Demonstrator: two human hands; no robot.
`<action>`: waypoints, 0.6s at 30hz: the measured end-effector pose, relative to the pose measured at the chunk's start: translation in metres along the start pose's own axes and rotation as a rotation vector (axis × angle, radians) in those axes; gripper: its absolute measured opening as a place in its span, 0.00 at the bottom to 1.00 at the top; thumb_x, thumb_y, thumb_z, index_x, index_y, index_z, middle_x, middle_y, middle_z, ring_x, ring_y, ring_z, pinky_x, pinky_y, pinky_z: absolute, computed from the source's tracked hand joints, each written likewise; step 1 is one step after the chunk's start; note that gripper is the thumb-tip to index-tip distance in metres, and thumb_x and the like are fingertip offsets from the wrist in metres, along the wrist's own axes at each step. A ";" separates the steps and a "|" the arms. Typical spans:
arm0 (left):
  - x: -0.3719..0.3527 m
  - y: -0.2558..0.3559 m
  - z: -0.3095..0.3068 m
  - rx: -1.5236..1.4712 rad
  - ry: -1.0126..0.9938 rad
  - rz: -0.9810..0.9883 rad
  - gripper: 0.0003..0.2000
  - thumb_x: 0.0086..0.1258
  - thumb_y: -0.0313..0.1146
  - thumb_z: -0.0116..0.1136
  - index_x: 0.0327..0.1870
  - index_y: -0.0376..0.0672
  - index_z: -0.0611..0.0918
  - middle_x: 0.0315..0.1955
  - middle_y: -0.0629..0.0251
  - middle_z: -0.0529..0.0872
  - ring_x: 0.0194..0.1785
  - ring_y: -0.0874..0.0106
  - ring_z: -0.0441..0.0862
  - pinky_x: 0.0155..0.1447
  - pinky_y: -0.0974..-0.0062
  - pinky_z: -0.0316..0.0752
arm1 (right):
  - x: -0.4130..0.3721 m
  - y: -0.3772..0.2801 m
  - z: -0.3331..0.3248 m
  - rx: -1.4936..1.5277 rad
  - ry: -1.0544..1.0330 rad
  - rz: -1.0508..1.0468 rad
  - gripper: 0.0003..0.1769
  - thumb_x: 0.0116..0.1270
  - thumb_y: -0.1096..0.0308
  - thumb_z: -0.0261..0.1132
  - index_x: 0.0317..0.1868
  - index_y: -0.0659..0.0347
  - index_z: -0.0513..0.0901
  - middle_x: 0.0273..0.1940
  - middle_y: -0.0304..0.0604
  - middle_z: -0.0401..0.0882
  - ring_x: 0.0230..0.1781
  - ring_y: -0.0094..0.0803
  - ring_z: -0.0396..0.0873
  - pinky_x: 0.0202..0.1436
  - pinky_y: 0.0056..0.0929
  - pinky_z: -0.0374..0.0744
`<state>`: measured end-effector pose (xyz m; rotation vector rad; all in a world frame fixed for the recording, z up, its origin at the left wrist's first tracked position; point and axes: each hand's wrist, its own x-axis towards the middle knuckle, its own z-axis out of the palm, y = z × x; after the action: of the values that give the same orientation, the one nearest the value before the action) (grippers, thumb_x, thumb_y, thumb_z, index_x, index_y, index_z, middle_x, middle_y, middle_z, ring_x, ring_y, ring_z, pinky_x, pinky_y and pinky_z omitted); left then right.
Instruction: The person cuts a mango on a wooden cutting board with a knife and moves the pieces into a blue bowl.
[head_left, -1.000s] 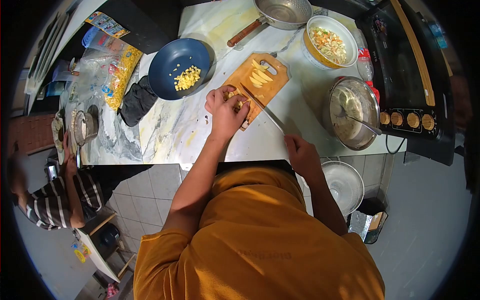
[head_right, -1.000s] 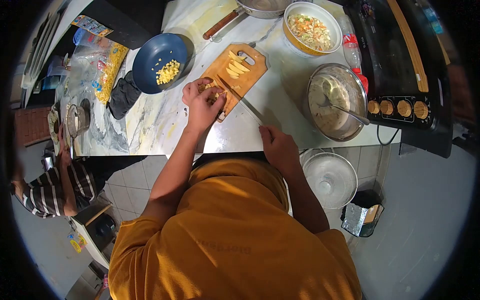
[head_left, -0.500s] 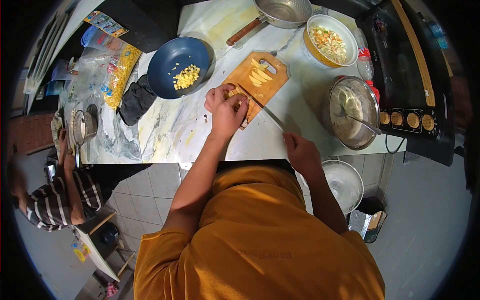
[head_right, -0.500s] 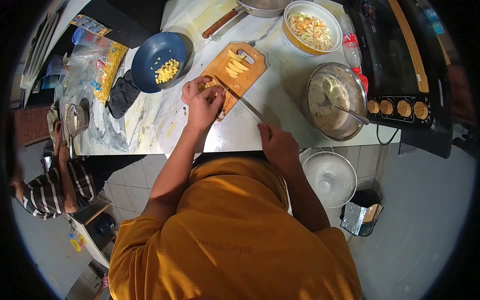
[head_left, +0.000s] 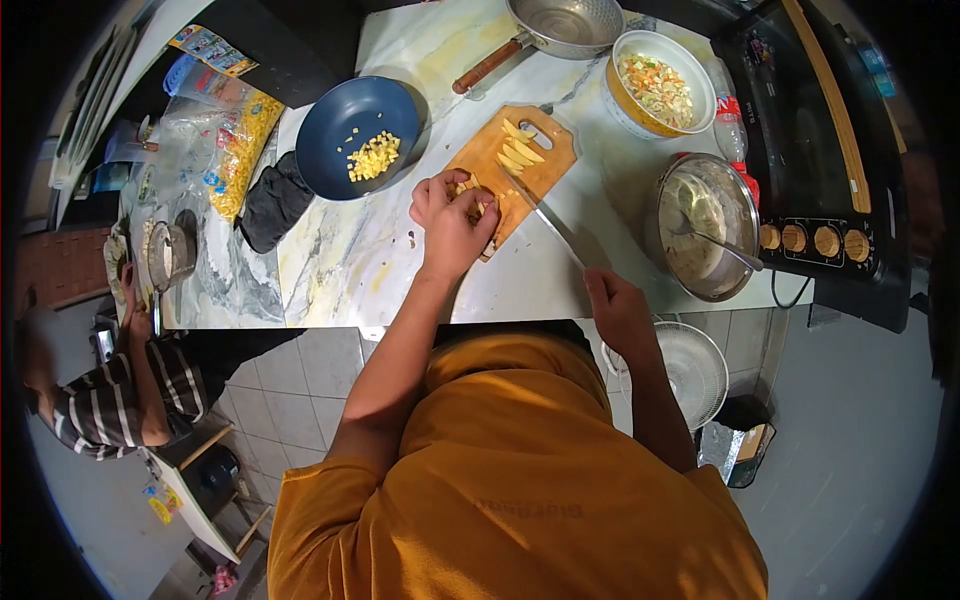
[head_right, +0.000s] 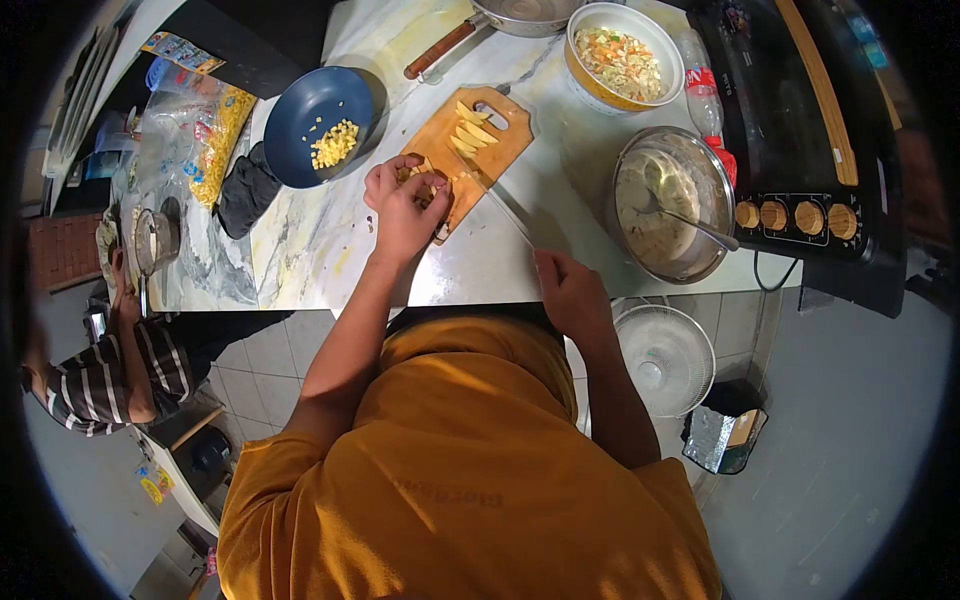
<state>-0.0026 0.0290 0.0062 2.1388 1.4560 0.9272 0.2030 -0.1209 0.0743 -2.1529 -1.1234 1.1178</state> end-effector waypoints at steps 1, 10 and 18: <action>0.000 0.000 0.001 0.002 -0.002 0.003 0.05 0.55 0.34 0.71 0.33 0.49 0.89 0.53 0.66 0.77 0.62 0.56 0.63 0.64 0.57 0.55 | 0.001 0.001 -0.001 -0.005 -0.002 0.017 0.22 0.77 0.54 0.57 0.50 0.68 0.83 0.26 0.46 0.81 0.27 0.24 0.73 0.36 0.29 0.75; 0.002 0.006 -0.001 0.008 -0.036 -0.031 0.07 0.56 0.38 0.72 0.34 0.49 0.89 0.54 0.66 0.77 0.63 0.57 0.63 0.65 0.57 0.54 | 0.002 0.012 -0.008 -0.033 -0.007 0.081 0.24 0.76 0.47 0.56 0.49 0.62 0.84 0.28 0.51 0.83 0.30 0.43 0.82 0.39 0.38 0.77; 0.001 0.004 -0.002 0.037 -0.021 -0.010 0.09 0.55 0.37 0.72 0.36 0.48 0.89 0.53 0.65 0.77 0.63 0.57 0.63 0.65 0.57 0.54 | 0.008 0.017 0.002 -0.021 -0.033 0.026 0.22 0.76 0.54 0.58 0.52 0.67 0.83 0.34 0.47 0.86 0.34 0.25 0.79 0.42 0.27 0.77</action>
<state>-0.0011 0.0279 0.0109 2.1589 1.4831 0.8783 0.2118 -0.1236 0.0578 -2.1786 -1.1299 1.1616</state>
